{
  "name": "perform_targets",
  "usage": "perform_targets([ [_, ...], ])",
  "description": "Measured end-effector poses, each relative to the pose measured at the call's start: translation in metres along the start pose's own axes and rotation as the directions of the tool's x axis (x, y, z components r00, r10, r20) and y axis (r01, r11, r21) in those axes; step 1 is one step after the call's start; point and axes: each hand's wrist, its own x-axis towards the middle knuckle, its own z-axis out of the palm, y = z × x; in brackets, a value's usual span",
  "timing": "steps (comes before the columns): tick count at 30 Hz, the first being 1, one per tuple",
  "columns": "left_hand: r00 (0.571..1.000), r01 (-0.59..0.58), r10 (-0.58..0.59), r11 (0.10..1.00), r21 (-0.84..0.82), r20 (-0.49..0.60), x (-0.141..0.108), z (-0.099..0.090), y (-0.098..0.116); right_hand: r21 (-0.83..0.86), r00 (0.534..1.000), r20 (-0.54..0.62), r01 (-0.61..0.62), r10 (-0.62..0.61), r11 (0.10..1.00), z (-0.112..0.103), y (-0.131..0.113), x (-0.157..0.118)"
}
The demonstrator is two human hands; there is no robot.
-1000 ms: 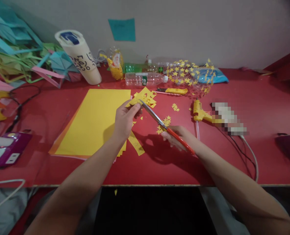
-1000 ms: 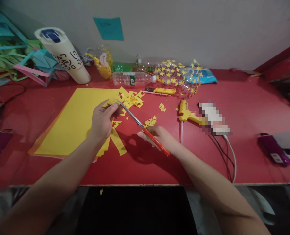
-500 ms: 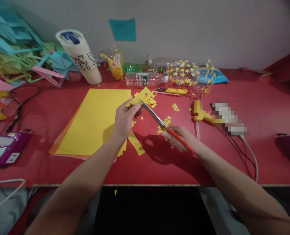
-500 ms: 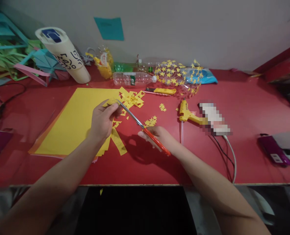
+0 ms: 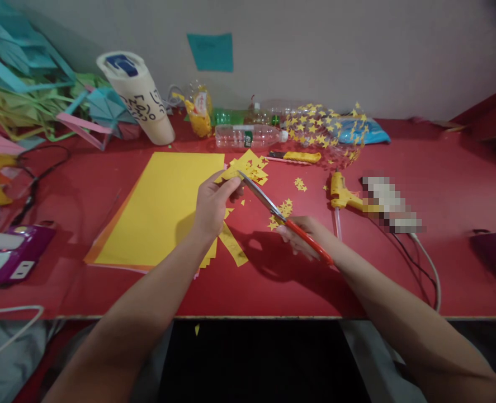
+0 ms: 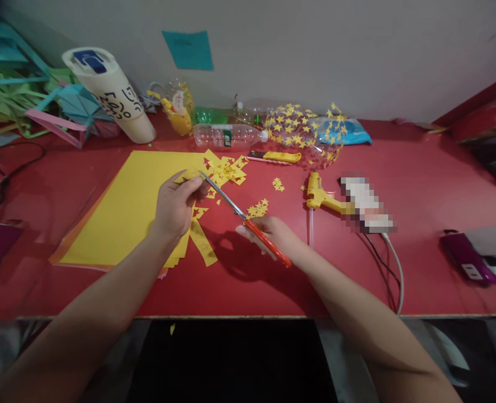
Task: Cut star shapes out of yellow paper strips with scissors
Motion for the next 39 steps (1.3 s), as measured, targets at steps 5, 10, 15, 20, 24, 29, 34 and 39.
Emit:
perform_targets([
  [5, 1.0, -0.009, 0.009, 1.0, 0.008, 0.006, 0.0, 0.001, 0.0, -0.017, 1.0, 0.006, -0.004, 0.004, 1.0, -0.001, -0.002, -0.003],
  [10, 1.0, -0.005, 0.005, 1.0, 0.021, 0.014, 0.002, -0.002, -0.001, -0.044, 1.0, -0.002, -0.006, 0.006, 0.999, -0.002, -0.003, -0.004],
  [15, 0.998, -0.043, 0.04, 0.997, 0.068, 0.044, 0.009, -0.011, -0.001, -0.043, 1.0, 0.007, -0.025, 0.026, 0.999, -0.004, 0.0, 0.0],
  [20, 0.995, -0.073, 0.067, 0.994, 0.078, 0.076, 0.011, -0.013, 0.001, 0.018, 1.0, 0.019, -0.016, 0.016, 1.0, -0.003, 0.002, 0.0],
  [24, 0.992, -0.089, 0.08, 0.991, 0.101, 0.095, 0.007, -0.01, 0.002, 0.033, 0.999, 0.041, 0.007, -0.009, 0.999, -0.003, 0.003, 0.001],
  [29, 0.986, -0.137, 0.126, 0.985, 0.105, 0.108, 0.005, -0.01, 0.003, 0.031, 0.998, 0.063, 0.019, -0.021, 0.999, -0.003, 0.001, 0.0],
  [34, 0.982, -0.163, 0.149, 0.979, 0.122, 0.112, 0.006, -0.01, 0.001, 0.046, 0.998, 0.048, 0.033, -0.035, 0.998, -0.001, -0.003, -0.005],
  [39, 0.982, -0.168, 0.155, 0.977, 0.13, 0.103, 0.003, -0.006, -0.002, 0.078, 0.997, 0.067, 0.039, -0.044, 0.996, 0.004, 0.003, -0.001],
])
